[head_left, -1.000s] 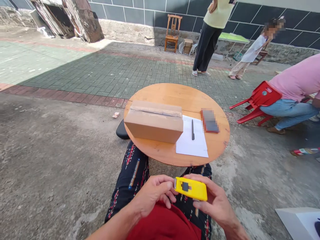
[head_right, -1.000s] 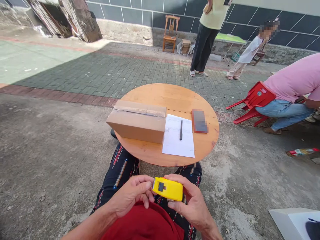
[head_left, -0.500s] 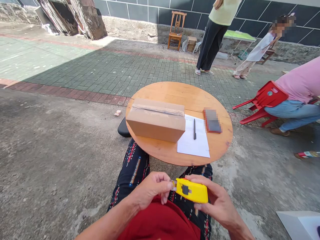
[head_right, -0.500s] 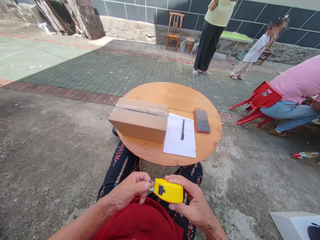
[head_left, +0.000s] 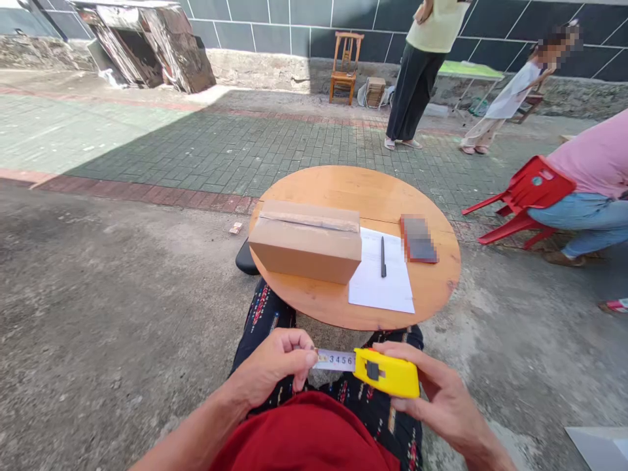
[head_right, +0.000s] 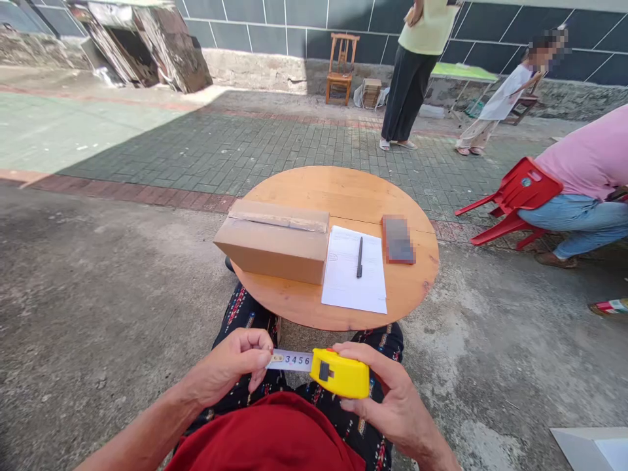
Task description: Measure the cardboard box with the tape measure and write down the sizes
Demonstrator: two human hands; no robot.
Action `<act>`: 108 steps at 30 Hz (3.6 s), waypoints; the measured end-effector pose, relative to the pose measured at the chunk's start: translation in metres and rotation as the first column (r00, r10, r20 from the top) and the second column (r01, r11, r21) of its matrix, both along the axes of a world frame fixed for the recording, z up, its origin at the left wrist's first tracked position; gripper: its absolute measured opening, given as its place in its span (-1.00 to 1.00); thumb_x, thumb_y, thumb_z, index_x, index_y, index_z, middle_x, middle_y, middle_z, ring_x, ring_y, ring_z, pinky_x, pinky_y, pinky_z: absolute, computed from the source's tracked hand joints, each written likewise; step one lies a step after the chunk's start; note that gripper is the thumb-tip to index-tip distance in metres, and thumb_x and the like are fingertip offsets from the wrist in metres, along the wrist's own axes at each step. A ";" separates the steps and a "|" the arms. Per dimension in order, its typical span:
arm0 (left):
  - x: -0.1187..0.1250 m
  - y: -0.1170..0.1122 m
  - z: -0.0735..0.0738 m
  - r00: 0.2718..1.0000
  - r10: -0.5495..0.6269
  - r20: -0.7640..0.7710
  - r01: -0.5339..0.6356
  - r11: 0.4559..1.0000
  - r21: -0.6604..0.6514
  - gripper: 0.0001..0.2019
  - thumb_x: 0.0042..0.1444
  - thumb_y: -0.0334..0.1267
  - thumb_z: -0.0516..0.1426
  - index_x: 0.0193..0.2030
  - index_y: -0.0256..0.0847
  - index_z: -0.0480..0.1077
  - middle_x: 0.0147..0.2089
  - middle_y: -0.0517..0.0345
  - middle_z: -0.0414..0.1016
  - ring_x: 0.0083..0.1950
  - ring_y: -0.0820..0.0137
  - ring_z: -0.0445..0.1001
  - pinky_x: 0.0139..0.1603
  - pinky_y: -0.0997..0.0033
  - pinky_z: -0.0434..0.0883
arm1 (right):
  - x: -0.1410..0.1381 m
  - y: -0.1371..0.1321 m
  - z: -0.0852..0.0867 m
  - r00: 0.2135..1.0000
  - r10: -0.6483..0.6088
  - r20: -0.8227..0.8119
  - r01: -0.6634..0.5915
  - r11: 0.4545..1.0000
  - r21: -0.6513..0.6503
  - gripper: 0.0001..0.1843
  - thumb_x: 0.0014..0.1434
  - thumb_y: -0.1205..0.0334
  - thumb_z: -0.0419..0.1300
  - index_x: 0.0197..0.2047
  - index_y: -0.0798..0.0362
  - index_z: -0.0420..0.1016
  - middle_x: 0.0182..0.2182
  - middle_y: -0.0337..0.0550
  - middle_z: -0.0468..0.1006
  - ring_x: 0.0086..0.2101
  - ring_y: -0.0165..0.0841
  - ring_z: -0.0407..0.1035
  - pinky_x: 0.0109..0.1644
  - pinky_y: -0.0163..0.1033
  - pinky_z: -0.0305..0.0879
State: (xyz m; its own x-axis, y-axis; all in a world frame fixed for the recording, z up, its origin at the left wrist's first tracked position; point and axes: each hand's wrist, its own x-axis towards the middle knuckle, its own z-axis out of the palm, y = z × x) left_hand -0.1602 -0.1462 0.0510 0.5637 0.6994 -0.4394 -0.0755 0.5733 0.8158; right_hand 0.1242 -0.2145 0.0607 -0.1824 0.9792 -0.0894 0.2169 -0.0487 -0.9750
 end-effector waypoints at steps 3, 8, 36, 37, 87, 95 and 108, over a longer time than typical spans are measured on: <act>-0.007 0.005 0.003 0.998 0.027 -0.061 -0.025 0.999 0.039 -0.75 -0.01 -0.13 0.27 -0.49 -0.23 0.35 -0.67 0.28 0.37 -0.65 0.57 0.23 -0.52 0.55 0.14 | 0.003 0.006 0.008 0.991 0.033 0.127 -0.041 0.997 0.066 -0.46 0.00 0.22 0.42 0.09 -0.19 0.53 0.08 -0.09 0.56 0.08 -0.11 0.44 0.17 -0.10 0.36; -0.038 0.030 0.036 0.979 0.163 -0.124 -0.141 0.975 0.170 -0.72 -0.03 -0.08 0.25 -0.52 -0.22 0.32 -0.69 0.28 0.33 -0.64 0.56 0.20 -0.55 0.54 0.12 | 0.033 0.012 0.019 0.963 -0.049 0.266 0.008 0.988 0.154 -0.47 -0.02 0.16 0.42 0.07 -0.16 0.56 0.04 -0.10 0.60 0.00 -0.07 0.51 0.04 -0.24 0.46; -0.073 0.224 0.101 0.703 0.364 -0.611 0.041 0.837 0.545 -0.78 -0.07 -0.17 0.16 -0.60 -0.21 0.29 -0.61 0.25 0.34 -0.64 0.55 0.22 -0.68 0.54 0.07 | 0.010 0.199 0.104 0.966 -0.061 0.250 0.017 0.985 0.172 -0.42 0.00 -0.12 0.37 0.05 -0.08 0.47 -0.01 -0.08 0.61 -0.05 -0.02 0.50 -0.04 -0.08 0.47; -0.072 0.224 0.101 0.701 0.359 -0.617 0.045 0.840 0.540 -0.79 -0.07 -0.18 0.16 -0.59 -0.21 0.28 -0.61 0.24 0.35 -0.64 0.55 0.22 -0.69 0.55 0.06 | 0.011 0.199 0.103 0.967 -0.060 0.249 0.018 0.986 0.168 -0.42 0.00 -0.12 0.37 0.05 -0.06 0.48 -0.01 -0.06 0.61 -0.05 -0.01 0.50 -0.04 -0.06 0.47; -0.067 0.217 0.095 0.730 0.384 -0.565 -0.038 0.848 0.528 -0.72 -0.19 -0.02 0.18 -0.58 -0.19 0.29 -0.59 0.21 0.36 -0.55 0.43 0.36 -0.59 0.48 0.32 | 0.035 0.221 0.080 0.989 0.063 0.136 -0.083 0.985 0.149 -0.46 0.06 0.03 0.39 0.08 0.00 0.46 0.03 -0.03 0.58 0.00 -0.08 0.47 0.12 0.03 0.38; -0.062 0.220 0.092 0.723 0.380 -0.577 -0.029 0.851 0.524 -0.70 -0.20 0.02 0.18 -0.57 -0.18 0.29 -0.61 0.23 0.34 -0.55 0.41 0.39 -0.58 0.48 0.33 | 0.041 0.219 0.087 0.987 -0.003 0.160 -0.028 0.981 0.191 -0.47 -0.01 -0.01 0.43 0.01 0.00 0.53 -0.02 -0.04 0.62 -0.04 -0.07 0.49 0.05 0.00 0.43; -0.062 0.220 0.087 0.739 0.388 -0.551 -0.037 0.840 0.542 -0.69 -0.16 0.02 0.17 -0.57 -0.18 0.26 -0.59 0.23 0.35 -0.54 0.41 0.39 -0.58 0.47 0.36 | 0.048 0.224 0.072 0.995 0.047 0.087 -0.059 0.989 0.138 -0.44 -0.01 0.01 0.43 0.04 0.02 0.48 0.03 -0.01 0.59 0.03 -0.06 0.46 0.15 0.06 0.37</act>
